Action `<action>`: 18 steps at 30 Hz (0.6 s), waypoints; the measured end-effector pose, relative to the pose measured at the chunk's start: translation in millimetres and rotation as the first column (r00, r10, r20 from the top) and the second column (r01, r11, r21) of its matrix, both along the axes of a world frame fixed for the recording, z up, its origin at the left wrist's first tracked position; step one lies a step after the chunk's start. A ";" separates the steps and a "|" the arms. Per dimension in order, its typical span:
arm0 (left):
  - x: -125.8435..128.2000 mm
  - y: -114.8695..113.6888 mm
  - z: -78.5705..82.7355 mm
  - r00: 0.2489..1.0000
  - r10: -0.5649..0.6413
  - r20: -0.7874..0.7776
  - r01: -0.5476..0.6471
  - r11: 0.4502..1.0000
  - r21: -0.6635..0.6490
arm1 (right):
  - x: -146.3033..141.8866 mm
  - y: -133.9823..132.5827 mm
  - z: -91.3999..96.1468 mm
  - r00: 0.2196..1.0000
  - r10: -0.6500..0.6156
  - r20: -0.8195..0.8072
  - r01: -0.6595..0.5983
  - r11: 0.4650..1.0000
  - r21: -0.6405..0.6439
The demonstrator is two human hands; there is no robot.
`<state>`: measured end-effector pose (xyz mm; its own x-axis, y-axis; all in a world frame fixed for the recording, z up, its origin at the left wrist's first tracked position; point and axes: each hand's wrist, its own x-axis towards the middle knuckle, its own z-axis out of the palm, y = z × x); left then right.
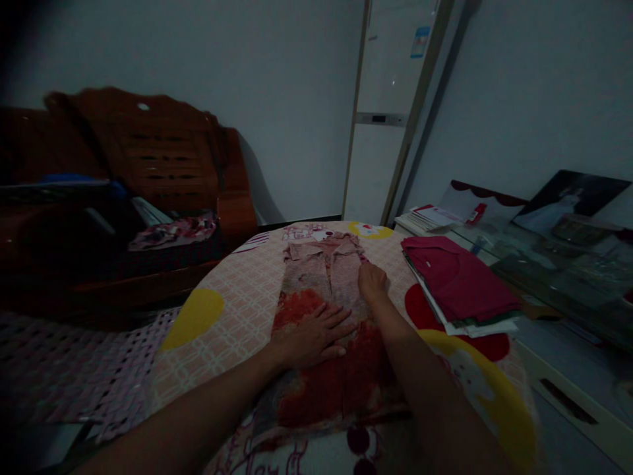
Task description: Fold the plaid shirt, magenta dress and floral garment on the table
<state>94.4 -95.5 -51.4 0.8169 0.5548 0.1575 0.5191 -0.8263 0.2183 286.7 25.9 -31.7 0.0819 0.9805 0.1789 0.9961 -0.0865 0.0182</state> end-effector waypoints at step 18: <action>5.0 0.6 4.6 0.999 -0.038 -0.028 0.038 0.999 -0.009 | 4.2 -62.2 -36.1 0.921 0.384 -0.061 -0.385 0.923 -0.001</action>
<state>99.3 -94.9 -46.8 0.8414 0.5246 0.1297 0.4936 -0.8437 0.2110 291.0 -36.3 -67.8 -0.2915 0.9408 0.1730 0.9521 0.3029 -0.0426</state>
